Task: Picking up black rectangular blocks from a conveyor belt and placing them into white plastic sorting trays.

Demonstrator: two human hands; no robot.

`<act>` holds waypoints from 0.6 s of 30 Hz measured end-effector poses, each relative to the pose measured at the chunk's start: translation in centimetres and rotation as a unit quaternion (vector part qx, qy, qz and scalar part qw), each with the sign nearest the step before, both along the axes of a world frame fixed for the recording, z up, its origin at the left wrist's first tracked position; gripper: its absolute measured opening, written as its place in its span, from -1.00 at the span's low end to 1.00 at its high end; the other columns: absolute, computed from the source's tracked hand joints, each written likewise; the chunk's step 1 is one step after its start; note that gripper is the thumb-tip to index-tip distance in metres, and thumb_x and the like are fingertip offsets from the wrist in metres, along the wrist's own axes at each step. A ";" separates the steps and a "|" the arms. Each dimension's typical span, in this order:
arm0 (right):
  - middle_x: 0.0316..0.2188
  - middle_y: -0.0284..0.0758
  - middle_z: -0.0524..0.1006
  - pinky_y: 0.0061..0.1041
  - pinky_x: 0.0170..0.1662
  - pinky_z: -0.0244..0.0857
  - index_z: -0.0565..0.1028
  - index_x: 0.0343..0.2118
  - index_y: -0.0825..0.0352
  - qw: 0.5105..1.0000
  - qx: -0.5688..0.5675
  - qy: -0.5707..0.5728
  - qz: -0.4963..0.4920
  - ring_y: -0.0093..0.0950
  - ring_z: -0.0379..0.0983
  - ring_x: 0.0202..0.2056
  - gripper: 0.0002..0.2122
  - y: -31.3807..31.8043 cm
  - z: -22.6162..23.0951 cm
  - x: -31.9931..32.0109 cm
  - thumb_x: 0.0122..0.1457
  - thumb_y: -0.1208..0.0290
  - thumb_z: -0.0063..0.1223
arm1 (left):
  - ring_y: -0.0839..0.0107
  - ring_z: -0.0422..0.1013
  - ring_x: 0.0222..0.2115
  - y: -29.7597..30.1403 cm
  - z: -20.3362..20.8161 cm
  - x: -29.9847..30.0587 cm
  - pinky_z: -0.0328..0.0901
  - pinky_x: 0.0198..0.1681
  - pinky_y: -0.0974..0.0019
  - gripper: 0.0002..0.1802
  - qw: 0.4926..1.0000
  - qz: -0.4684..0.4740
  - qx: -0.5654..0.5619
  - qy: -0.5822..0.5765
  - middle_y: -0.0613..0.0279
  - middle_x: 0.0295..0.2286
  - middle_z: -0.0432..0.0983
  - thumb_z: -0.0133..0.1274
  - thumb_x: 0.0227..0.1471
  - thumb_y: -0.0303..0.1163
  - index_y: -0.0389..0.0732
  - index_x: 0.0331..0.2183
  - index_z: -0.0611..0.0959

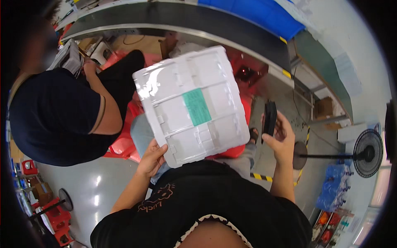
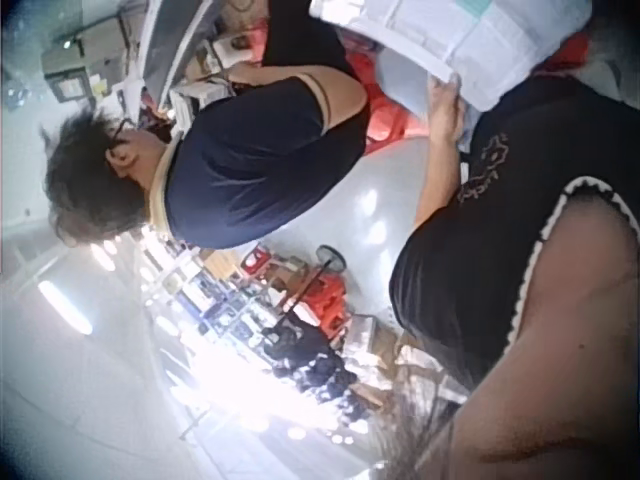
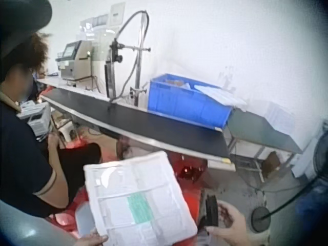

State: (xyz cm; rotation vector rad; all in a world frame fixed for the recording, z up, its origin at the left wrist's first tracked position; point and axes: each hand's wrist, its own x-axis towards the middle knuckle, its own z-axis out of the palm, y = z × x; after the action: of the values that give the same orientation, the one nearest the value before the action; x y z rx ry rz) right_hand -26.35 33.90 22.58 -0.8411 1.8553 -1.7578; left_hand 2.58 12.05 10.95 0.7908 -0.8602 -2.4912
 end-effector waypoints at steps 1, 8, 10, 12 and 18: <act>-0.07 -0.20 0.40 -0.55 -0.06 0.23 0.22 0.06 0.52 1.000 -0.002 0.001 0.002 -0.49 0.37 -0.10 -0.31 0.1 -0.1 0.3 -0.21 0.57 0.27 | 0.31 0.35 -0.06 0.1 -0.9 -0.2 0.30 0.00 0.23 -0.50 1.000 -0.026 0.006 -0.002 0.15 -0.05 0.34 -0.07 0.10 -0.49 -0.26 0.07 0.21; -0.11 -0.22 0.42 -0.56 -0.07 0.29 0.26 0.04 0.48 0.997 0.049 -0.049 0.047 -0.51 0.39 -0.15 -0.37 -2.1 -3.9 1.5 -0.16 0.55 0.27 | 0.19 0.33 -0.04 0.3 -8.2 -6.5 0.30 0.00 0.07 -0.55 0.992 -0.111 0.039 -0.049 0.05 -0.04 0.31 -0.11 0.09 -0.57 -0.28 0.03 0.21; -0.15 -0.26 0.44 -0.59 -0.11 0.30 0.30 0.01 0.46 0.993 0.097 -0.032 0.052 -0.56 0.39 -0.18 -0.40 -3.2 -7.0 1.7 -0.16 0.55 0.28 | 0.17 0.33 -0.04 0.6 -10.2 -7.4 0.30 0.00 0.04 -0.55 0.988 -0.121 0.073 -0.061 0.05 -0.04 0.31 -0.11 0.08 -0.59 -0.28 0.02 0.20; -0.24 -0.26 0.48 -0.60 -0.17 0.30 0.30 0.00 0.48 0.982 0.182 0.042 0.041 -0.55 0.41 -0.25 -0.41 -3.4 -10.2 1.9 -0.16 0.56 0.28 | 0.16 0.32 -0.03 0.8 -10.8 -7.6 0.31 -0.02 0.06 -0.53 0.988 -0.123 0.084 -0.042 0.04 -0.03 0.30 -0.11 0.07 -0.62 -0.29 0.03 0.20; -0.28 -0.22 0.50 -0.58 -0.18 0.30 0.30 -0.04 0.58 0.975 0.213 -0.036 0.052 -0.52 0.44 -0.31 -0.43 -4.0 -13.7 3.1 -0.15 0.50 0.26 | 0.24 0.38 -0.11 0.2 -11.3 -7.4 0.36 -0.11 0.17 -0.50 0.959 -0.190 0.003 -0.213 0.09 -0.09 0.37 -0.05 0.04 -0.57 -0.23 0.04 0.24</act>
State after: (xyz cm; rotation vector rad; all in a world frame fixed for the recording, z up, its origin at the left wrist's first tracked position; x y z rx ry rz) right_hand -23.25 29.89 8.85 -0.6817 1.9961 -1.2425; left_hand -4.80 12.24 -0.40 1.3027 -1.2511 -2.6888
